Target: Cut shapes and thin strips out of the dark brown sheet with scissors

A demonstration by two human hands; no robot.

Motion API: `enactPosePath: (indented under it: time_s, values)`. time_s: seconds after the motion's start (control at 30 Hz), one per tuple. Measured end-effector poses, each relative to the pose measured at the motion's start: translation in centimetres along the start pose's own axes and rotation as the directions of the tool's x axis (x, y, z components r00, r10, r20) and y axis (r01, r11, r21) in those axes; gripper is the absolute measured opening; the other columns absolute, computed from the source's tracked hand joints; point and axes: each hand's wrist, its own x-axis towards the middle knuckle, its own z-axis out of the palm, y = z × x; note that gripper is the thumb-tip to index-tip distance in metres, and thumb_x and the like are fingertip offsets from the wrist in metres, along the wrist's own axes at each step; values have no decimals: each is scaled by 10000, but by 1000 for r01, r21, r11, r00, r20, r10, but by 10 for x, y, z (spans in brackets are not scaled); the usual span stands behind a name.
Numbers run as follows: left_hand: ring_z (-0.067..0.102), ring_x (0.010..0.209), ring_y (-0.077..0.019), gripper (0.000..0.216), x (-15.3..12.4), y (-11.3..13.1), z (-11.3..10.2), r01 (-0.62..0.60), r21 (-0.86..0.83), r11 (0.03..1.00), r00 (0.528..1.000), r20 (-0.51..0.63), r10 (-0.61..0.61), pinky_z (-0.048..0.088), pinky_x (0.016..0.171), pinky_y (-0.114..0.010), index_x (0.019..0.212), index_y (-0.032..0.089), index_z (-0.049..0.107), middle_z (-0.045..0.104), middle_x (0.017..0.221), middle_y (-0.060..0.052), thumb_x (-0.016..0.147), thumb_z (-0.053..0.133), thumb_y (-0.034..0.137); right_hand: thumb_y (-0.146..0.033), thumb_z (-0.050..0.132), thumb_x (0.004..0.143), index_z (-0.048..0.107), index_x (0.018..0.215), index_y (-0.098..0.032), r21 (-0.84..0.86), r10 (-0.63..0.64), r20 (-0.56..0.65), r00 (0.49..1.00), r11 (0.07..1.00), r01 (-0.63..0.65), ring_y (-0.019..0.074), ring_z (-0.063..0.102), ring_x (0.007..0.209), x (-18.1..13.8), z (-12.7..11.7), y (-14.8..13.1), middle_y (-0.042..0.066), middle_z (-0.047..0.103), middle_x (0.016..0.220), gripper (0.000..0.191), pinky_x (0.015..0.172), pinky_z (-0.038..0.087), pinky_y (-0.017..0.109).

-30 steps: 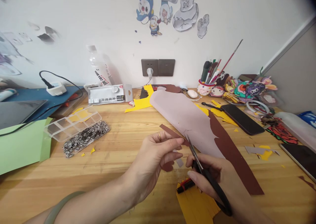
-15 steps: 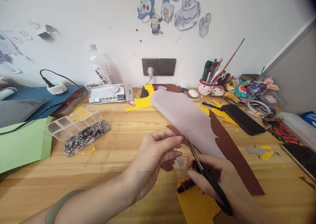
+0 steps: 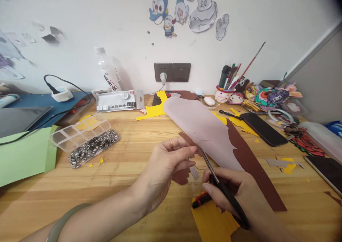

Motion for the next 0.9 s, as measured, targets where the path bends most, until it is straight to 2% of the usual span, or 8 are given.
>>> enactPosePath:
  time_s: [0.17, 0.3, 0.43, 0.6, 0.77, 0.9]
  values:
    - [565, 629, -107, 199, 4, 2, -1, -25, 86, 996, 1000, 3, 25, 438, 601, -233, 833, 196, 617, 627, 788, -19, 661, 658, 286, -238, 617, 672, 583, 684, -202, 118, 28, -117, 993, 993, -14, 91, 431, 407, 2, -4, -5, -60, 471, 480, 51, 397, 395, 197]
    - [487, 498, -80, 252, 6, 0, -1, 0, 177, 984, 998, 60, -11, 359, 443, -194, 902, 225, 620, 604, 724, -1, 657, 644, 280, -247, 645, 642, 568, 837, -220, 210, 25, -191, 981, 978, 16, 134, 535, 568, 6, -6, -7, -22, 589, 652, 212, 496, 445, 219]
    - [444, 497, -66, 251, 7, -5, 0, 28, 222, 975, 994, 101, -52, 309, 457, -184, 905, 220, 625, 571, 667, 18, 655, 631, 234, -198, 644, 627, 550, 871, -240, 256, -17, -190, 982, 964, 66, 135, 567, 628, 9, -6, -3, -34, 610, 690, 265, 549, 466, 221]
    - [428, 506, -55, 223, 6, -9, 0, 34, 252, 967, 988, 137, -70, 284, 478, -186, 881, 212, 638, 581, 688, 16, 658, 628, 222, -148, 608, 656, 532, 854, -230, 205, -4, -148, 989, 978, 34, 111, 538, 565, 8, -5, -3, -57, 575, 628, 228, 504, 447, 205]
    - [426, 455, -49, 193, 8, -7, -3, 75, 213, 974, 992, 80, -94, 281, 441, -180, 823, 198, 642, 561, 605, 24, 678, 630, 324, -145, 595, 672, 531, 861, -230, 200, 11, -132, 991, 980, 16, 106, 518, 555, 6, -4, -3, -62, 542, 629, 216, 507, 434, 208]
    - [507, 492, -71, 195, 14, -2, -6, 39, 122, 992, 999, 16, -42, 383, 513, -202, 776, 183, 646, 596, 604, 8, 664, 649, 343, -143, 593, 653, 530, 843, -229, 204, 30, -124, 992, 979, -4, 110, 526, 555, 6, -1, -4, -61, 543, 624, 217, 513, 439, 213]
